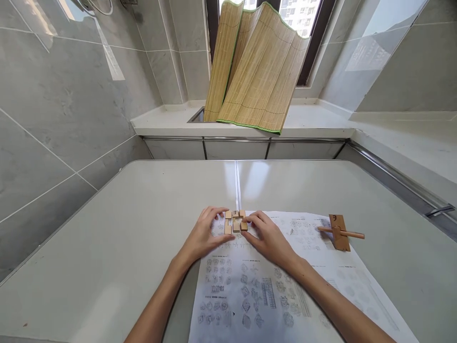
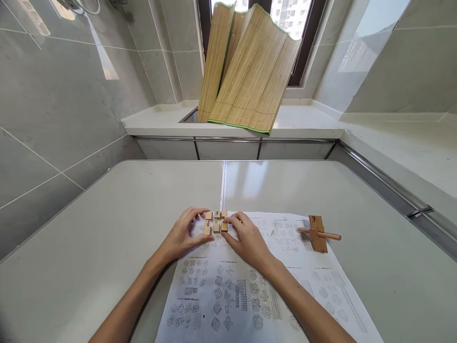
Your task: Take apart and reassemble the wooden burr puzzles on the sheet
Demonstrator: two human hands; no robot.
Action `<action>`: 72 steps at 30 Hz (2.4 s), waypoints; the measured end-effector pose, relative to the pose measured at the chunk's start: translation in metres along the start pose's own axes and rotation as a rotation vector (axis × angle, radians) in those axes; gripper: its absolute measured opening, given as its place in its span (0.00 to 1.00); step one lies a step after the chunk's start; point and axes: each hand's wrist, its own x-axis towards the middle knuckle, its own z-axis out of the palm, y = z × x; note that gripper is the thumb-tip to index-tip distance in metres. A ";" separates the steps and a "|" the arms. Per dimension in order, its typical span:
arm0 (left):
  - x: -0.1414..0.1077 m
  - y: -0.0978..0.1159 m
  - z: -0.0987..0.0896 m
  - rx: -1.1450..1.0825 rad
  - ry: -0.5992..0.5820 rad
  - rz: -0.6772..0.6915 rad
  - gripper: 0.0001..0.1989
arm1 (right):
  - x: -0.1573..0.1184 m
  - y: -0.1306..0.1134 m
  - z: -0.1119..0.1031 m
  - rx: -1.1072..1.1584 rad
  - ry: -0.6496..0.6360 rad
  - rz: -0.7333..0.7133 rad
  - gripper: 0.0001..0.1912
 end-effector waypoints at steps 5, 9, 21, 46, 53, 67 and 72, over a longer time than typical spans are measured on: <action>0.003 0.008 0.005 -0.247 0.012 -0.052 0.33 | -0.004 -0.001 -0.004 0.076 0.001 0.020 0.07; 0.006 0.009 0.011 -0.405 0.027 -0.061 0.33 | -0.002 -0.004 -0.007 0.278 0.064 0.112 0.09; 0.006 0.005 0.020 -0.437 0.170 -0.144 0.31 | 0.002 -0.010 -0.012 1.106 -0.040 0.315 0.20; 0.000 -0.010 0.021 0.280 0.291 -0.135 0.27 | 0.001 -0.015 -0.013 1.056 -0.072 0.310 0.17; -0.001 0.015 0.017 0.092 0.360 -0.027 0.13 | 0.000 -0.024 -0.011 1.053 -0.131 0.226 0.15; 0.005 0.021 0.015 -0.710 0.298 -0.279 0.17 | -0.008 -0.017 -0.002 0.252 -0.049 -0.022 0.19; 0.007 0.019 0.021 -0.855 0.314 -0.328 0.19 | -0.012 -0.013 0.004 0.038 -0.109 -0.155 0.29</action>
